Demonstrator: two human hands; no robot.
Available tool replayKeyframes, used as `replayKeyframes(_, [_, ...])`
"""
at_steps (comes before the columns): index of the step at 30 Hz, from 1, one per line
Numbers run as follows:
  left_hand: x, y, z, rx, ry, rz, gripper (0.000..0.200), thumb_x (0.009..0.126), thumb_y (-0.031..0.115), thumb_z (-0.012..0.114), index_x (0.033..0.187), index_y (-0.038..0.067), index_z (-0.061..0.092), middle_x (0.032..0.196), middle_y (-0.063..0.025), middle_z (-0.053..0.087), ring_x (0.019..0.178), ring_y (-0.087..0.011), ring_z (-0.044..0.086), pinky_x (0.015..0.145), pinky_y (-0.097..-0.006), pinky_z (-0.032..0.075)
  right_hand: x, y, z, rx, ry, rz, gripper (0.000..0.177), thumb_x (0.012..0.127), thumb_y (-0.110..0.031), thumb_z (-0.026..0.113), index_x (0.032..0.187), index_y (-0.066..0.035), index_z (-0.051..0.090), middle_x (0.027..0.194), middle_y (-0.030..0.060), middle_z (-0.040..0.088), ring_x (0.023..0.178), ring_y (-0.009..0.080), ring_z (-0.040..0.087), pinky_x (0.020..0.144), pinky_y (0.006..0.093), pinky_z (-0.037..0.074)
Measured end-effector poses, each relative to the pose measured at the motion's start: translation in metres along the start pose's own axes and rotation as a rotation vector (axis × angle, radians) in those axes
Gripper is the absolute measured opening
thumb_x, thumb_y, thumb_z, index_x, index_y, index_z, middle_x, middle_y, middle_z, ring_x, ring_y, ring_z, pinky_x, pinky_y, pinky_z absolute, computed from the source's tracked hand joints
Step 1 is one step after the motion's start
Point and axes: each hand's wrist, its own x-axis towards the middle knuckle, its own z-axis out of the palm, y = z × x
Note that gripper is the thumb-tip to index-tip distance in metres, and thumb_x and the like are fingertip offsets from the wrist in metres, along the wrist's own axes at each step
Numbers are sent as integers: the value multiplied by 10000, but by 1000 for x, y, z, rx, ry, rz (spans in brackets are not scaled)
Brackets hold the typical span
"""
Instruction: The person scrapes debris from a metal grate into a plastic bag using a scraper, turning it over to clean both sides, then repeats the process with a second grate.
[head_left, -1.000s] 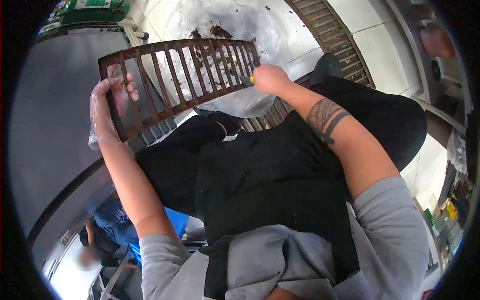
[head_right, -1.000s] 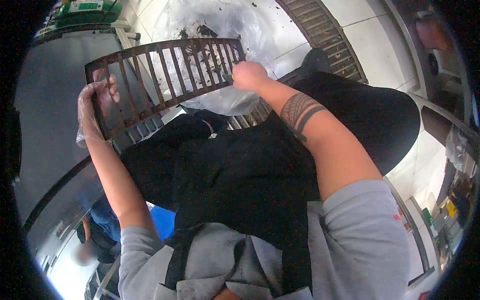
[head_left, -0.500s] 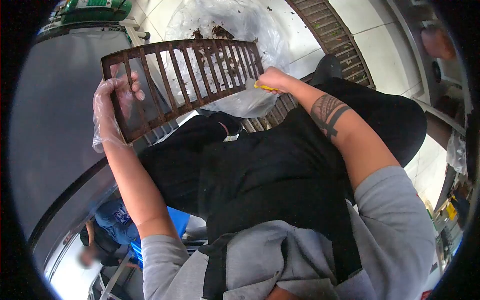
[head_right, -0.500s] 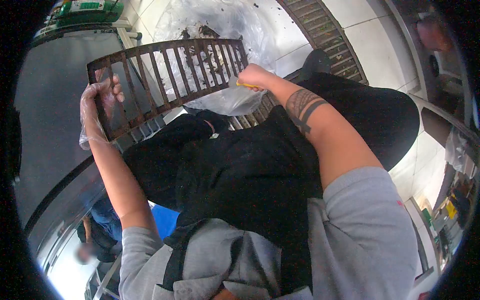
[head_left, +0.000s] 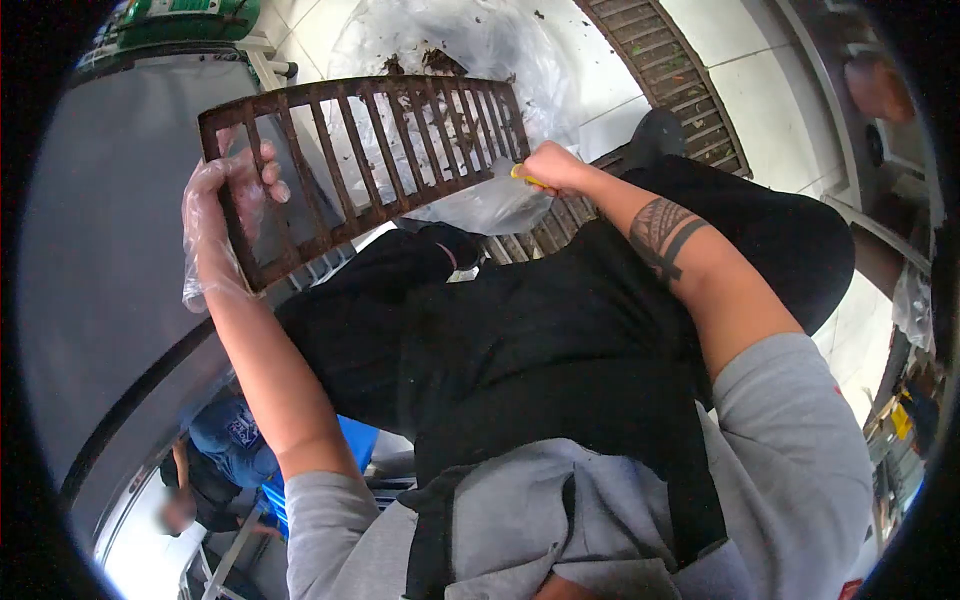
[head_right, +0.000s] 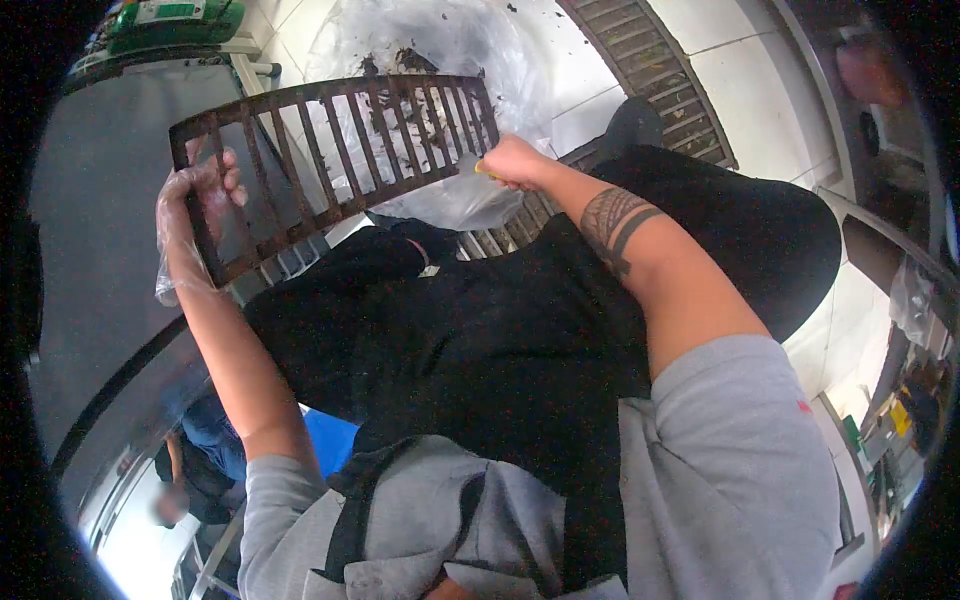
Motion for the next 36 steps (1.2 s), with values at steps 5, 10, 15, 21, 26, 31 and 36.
replayKeyframes(5, [-2, -1, 2, -1, 58, -10, 661, 856, 52, 526, 1495, 62, 358, 1064, -207, 621, 782, -263, 560, 692, -426, 488, -15, 1, 2, 496, -211, 318, 311, 977, -352, 653, 846, -70, 633, 660, -8, 536, 414, 90, 393, 369, 267, 276])
replayKeyframes(10, [-2, 0, 3, -31, 58, -44, 609, 855, 58, 528, 1450, 71, 397, 1053, -195, 619, 798, -258, 566, 700, -408, 490, -17, 2, -1, 659, -252, 293, 286, 968, -334, 654, 841, -78, 631, 636, -7, 539, 426, 84, 420, 367, 266, 265])
replayKeyframes(15, [2, -2, -7, -51, -8, -40, 564, 857, 63, 524, 1410, 70, 418, 1051, -189, 617, 808, -258, 572, 703, -402, 494, -14, -7, -9, 20, 40, 5, 417, 935, -396, 647, 858, 5, 731, 821, 162, 719, 573, 267, 657, 540, 424, 511])
replayKeyframes(21, [1, -2, -4, -21, 40, -37, 577, 852, 60, 519, 1416, 62, 395, 1059, -209, 614, 804, -270, 574, 694, -408, 499, -34, -14, -4, -470, 254, -309, 333, 925, -361, 622, 943, -58, 758, 948, 204, 732, 935, 422, 694, 849, 541, 534])
replayKeyframes(26, [4, -4, -11, -30, 2, -28, 608, 843, 59, 524, 1434, 48, 381, 1072, -223, 607, 814, -277, 574, 697, -413, 502, -28, -16, -16, -689, 218, -470, 339, 954, -359, 590, 909, -62, 747, 952, 189, 734, 921, 412, 700, 831, 540, 545])
replayKeyframes(31, [0, -1, -2, -23, 54, -16, 578, 840, 39, 479, 1414, 39, 414, 1059, -252, 614, 803, -290, 570, 694, -439, 496, -20, -15, -27, -729, 165, -601, 337, 952, -364, 592, 915, -64, 741, 923, 181, 732, 908, 410, 699, 816, 537, 547])
replayKeyframes(36, [0, -2, -4, -39, 34, -19, 560, 837, 31, 485, 1393, 14, 423, 1046, -254, 618, 792, -294, 571, 689, -446, 506, -19, -14, -29, -710, 172, -750, 309, 932, -330, 601, 865, -56, 728, 848, 179, 721, 841, 409, 700, 774, 548, 551])
